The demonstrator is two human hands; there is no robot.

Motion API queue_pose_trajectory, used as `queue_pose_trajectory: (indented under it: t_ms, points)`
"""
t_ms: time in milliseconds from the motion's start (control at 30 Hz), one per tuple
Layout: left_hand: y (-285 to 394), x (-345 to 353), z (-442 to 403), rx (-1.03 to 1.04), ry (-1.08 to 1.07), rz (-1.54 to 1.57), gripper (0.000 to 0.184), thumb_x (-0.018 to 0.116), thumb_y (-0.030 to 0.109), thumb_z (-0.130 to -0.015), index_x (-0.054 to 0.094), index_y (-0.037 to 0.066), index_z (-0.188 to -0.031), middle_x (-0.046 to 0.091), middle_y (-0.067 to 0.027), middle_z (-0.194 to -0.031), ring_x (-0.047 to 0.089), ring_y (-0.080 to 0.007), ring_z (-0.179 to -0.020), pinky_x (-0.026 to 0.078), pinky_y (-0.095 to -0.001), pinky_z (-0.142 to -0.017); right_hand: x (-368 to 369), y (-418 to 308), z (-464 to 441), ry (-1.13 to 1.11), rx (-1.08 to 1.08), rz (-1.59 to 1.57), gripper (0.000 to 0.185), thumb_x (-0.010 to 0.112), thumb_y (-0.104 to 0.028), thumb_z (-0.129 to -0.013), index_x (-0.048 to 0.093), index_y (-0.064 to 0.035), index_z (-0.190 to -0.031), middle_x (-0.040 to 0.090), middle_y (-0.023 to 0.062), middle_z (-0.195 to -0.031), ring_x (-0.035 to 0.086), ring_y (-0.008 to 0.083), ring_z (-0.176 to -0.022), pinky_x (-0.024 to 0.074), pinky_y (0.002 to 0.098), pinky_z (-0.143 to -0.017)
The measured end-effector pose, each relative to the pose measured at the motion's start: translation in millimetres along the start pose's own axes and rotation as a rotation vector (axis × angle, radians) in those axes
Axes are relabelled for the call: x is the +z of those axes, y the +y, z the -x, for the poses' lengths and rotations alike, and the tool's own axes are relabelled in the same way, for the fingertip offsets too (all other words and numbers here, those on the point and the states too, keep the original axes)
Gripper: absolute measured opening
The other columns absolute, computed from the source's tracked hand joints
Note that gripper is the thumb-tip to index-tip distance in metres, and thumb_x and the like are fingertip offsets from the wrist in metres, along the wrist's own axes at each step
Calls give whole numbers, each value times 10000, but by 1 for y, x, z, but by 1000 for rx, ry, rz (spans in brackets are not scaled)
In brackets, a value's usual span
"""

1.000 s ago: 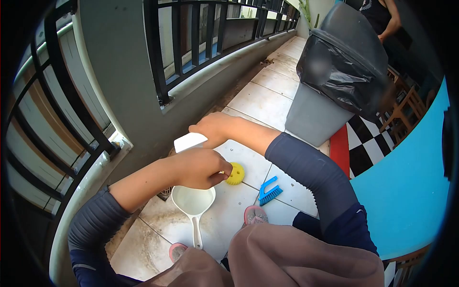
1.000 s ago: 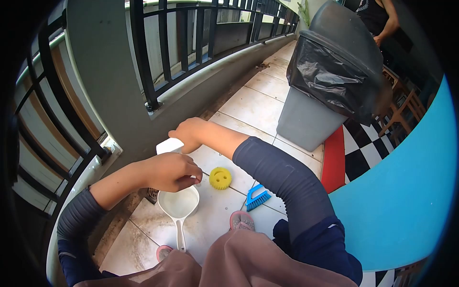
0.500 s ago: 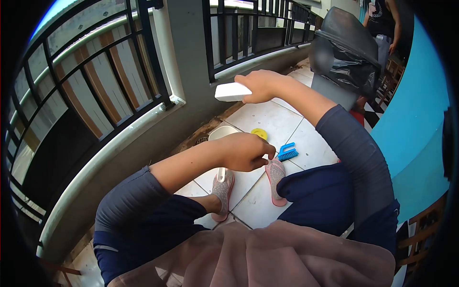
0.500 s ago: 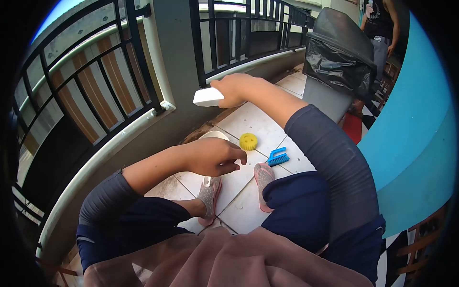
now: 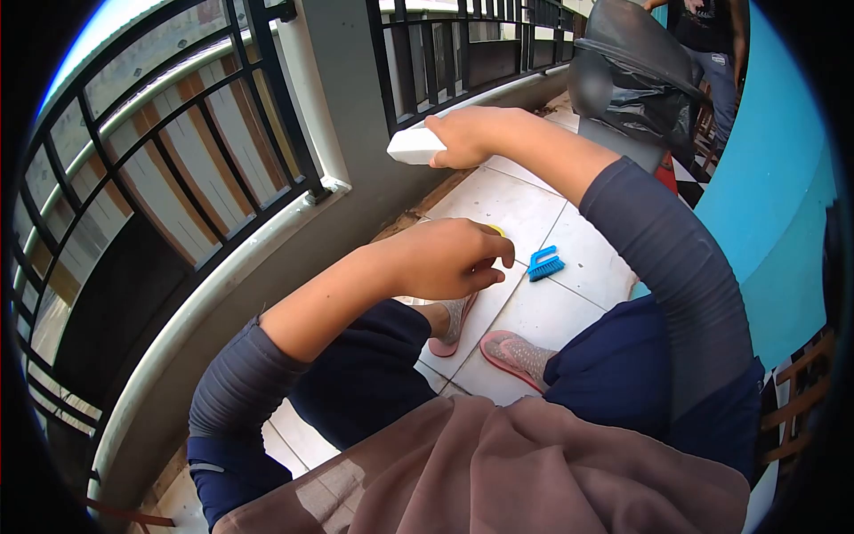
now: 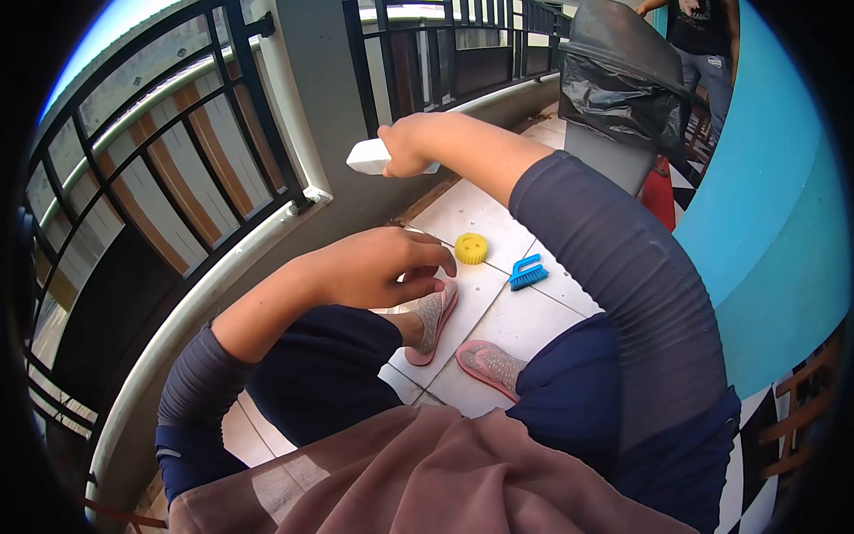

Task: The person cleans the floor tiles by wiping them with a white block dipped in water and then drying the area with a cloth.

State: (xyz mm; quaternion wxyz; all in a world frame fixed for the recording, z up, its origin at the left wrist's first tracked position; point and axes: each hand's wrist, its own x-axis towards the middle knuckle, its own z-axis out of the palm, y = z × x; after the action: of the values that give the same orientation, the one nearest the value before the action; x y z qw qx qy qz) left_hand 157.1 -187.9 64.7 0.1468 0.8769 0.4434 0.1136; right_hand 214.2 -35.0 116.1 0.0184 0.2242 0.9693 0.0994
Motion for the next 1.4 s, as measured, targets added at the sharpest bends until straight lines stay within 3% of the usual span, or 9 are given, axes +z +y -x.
queue_pose_trajectory:
  t_ms: [233,400,800,900,933,1100,1133,1233,1400]
  points:
    - [-20,7,3,120,52,-16,179,541,123,-850,582,14,-986,616,-152,-884,607,-289,-776,469,-374,-697,6,5,5,-82,55,70,559,545,-396,-837,413,32,-1173,582,244,-1050,552,374,-1007,433,432,-856]
    - [-23,9,16,-16,-13,-111,174,548,156,-848,590,47,-977,618,-118,-780,612,-267,-737,456,-378,-666,6,13,-15,-107,42,115,576,543,-402,-833,409,38,-1178,575,248,-1061,551,376,-1006,432,432,-860]
    - [-137,18,15,-130,-114,-21,169,548,175,-853,580,47,-959,608,-122,-885,594,-313,-821,453,-415,-707,79,18,-155,-438,19,9,661,602,-426,-784,414,-20,-1272,567,174,-1160,543,307,-1077,438,401,-877]
    - [-161,21,0,-185,-117,10,172,537,185,-859,582,55,-961,610,-120,-882,596,-314,-816,458,-414,-700,96,31,-199,-481,14,8,627,620,-427,-759,499,-29,-1228,577,157,-1162,558,298,-1057,444,394,-867]
    - [-171,35,-5,-225,-50,-27,168,531,200,-864,578,58,-940,610,-110,-868,599,-314,-800,466,-423,-675,92,32,-207,-500,-4,13,573,629,-423,-743,579,-32,-1158,591,148,-1150,578,295,-1024,451,395,-852]
    - [-215,113,-21,-601,-243,-94,356,588,303,-826,492,50,-1057,607,-161,-853,619,-316,-817,502,-422,-682,102,33,-236,-584,-36,-62,552,627,-425,-756,600,-12,-1121,605,160,-1113,596,298,-978,472,397,-820]
    - [-228,138,-26,-697,-317,-71,501,608,336,-809,422,74,-1194,576,-181,-993,619,-314,-859,508,-412,-687,95,29,-229,-619,-41,-84,550,624,-424,-762,600,-4,-1117,605,163,-1109,595,299,-977,476,397,-816]
    - [-232,177,-41,-968,-350,-93,637,622,362,-795,337,102,-1302,504,-184,-1143,613,-316,-914,507,-409,-714,111,30,-225,-585,-143,-58,622,612,-419,-787,486,14,-1216,608,168,-1089,591,313,-980,484,390,-814]
    - [-261,193,-51,-1131,-438,56,671,565,35,-761,259,141,-1349,485,-242,-1139,608,-321,-950,516,-376,-717,119,62,-191,-374,-216,-148,573,600,-395,-799,456,23,-1162,612,212,-1013,588,338,-965,473,414,-808]
